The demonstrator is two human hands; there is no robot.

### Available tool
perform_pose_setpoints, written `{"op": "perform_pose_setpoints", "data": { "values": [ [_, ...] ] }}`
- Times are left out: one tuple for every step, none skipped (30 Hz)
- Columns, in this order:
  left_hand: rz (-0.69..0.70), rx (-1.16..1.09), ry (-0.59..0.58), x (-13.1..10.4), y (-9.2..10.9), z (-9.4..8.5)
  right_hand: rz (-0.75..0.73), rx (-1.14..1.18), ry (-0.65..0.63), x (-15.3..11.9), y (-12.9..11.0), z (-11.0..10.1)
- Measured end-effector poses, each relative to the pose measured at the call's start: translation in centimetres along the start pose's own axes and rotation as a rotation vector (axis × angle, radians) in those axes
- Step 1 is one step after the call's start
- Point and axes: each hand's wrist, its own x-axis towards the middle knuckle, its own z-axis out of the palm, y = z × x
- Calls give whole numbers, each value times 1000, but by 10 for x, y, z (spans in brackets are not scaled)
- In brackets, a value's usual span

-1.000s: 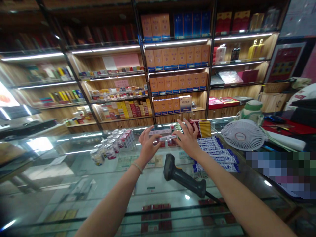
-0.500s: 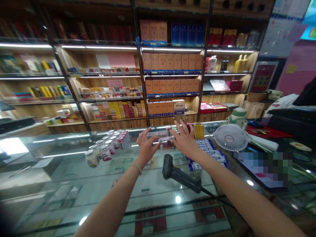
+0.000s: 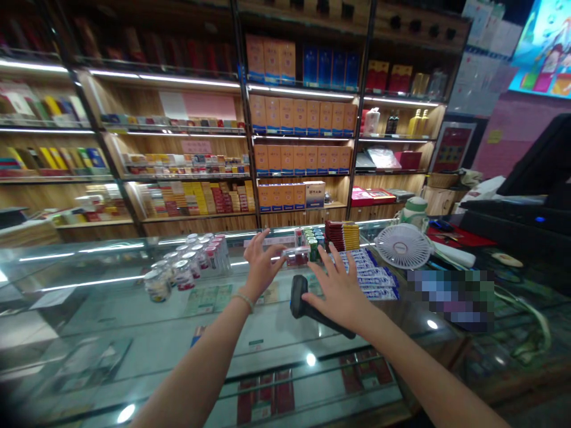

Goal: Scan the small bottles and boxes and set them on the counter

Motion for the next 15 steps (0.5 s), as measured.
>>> {"op": "perform_pose_setpoints", "data": {
  "values": [
    [3,1,-2,0,0,0,-6,6,-24,-8,-3,4],
    [7,1,-6,0,0,-1,-3,13,-43,-15,-6,8],
    [11,1,-8,0,1,-1,9,18,-60,-22,-10,12],
    [15,0,-11,-1,1,-1,19,25,-70,-27,-13,16],
    [19,-2,-12,-1,1,-1,30,30,-75,-31,-16,20],
    [23,-3,-14,-1,1,-1,42,33,-78,-35,-19,24],
    [27,-3,-16,-1,1,-1,53,38,-79,-37,-22,26],
    [33,-3,-19,-1,1,-1,63,41,-80,-39,-24,29],
    [37,-2,-23,-1,2,-1,71,45,-78,-40,-26,30],
    [38,-1,-27,-1,2,-2,79,49,-75,-41,-28,31],
    [36,0,-31,-1,3,-2,86,51,-70,-41,-30,31],
    [32,1,-34,-1,3,-2,91,53,-66,-41,-31,30],
    [26,1,-37,-1,4,-3,96,54,-63,-40,-32,30],
    [22,1,-39,-1,4,-3,101,56,-60,-39,-33,29],
    [18,0,-39,0,5,-3,102,61,-60,-39,-33,28]
  ]
}}
